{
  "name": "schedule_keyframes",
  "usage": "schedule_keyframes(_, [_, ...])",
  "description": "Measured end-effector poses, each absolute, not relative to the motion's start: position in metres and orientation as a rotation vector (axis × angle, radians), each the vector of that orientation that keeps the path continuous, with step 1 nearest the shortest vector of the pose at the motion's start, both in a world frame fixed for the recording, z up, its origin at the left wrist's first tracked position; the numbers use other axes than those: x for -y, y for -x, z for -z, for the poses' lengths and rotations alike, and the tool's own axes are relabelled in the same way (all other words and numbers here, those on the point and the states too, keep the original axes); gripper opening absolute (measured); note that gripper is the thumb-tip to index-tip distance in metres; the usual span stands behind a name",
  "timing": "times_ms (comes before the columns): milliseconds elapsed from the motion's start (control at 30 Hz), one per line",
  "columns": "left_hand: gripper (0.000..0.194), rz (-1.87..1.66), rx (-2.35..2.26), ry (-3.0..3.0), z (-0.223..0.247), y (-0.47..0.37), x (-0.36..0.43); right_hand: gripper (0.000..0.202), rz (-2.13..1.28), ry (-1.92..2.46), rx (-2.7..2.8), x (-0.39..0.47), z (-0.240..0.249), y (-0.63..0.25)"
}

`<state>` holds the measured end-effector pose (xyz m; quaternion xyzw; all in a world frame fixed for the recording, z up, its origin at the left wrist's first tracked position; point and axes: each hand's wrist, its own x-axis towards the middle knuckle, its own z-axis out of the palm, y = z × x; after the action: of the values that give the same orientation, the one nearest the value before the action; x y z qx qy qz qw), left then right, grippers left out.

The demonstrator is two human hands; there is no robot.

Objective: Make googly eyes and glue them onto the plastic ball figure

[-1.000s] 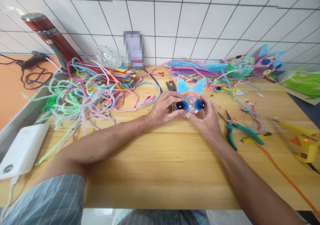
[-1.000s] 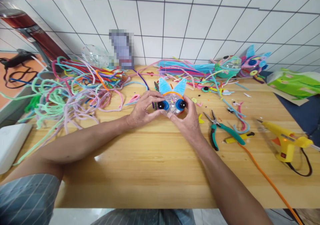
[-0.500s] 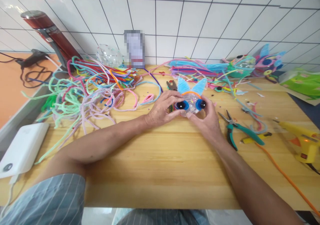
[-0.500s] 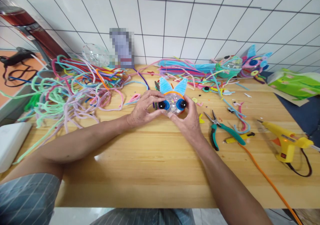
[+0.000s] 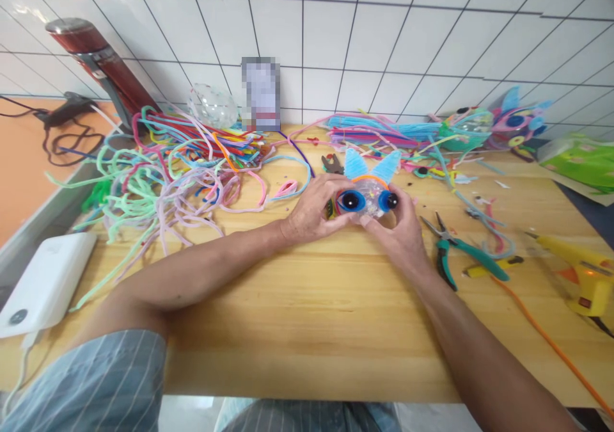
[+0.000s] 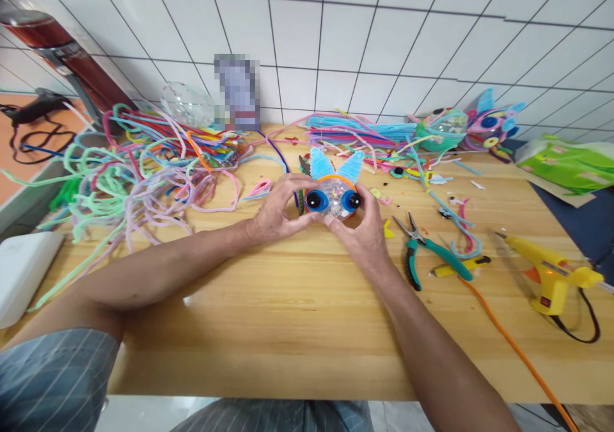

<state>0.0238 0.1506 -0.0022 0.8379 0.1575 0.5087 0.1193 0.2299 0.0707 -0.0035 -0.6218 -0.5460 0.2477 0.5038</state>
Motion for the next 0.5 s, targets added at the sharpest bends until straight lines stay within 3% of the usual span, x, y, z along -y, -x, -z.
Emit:
schedule_keyframes(133, [0.031, -1.428, -0.484, -2.474, 0.0025, -0.0232, -0.1503, 0.093, -0.607, 1.490, 1.318, -0.0698, 0.0012, -0.2283])
schedule_keyframes(500, [0.032, -1.462, -0.436, -2.467, 0.0074, -0.0249, -0.1553, 0.087, -0.591, 1.496, 1.343, -0.0715, 0.0039, -0.2329])
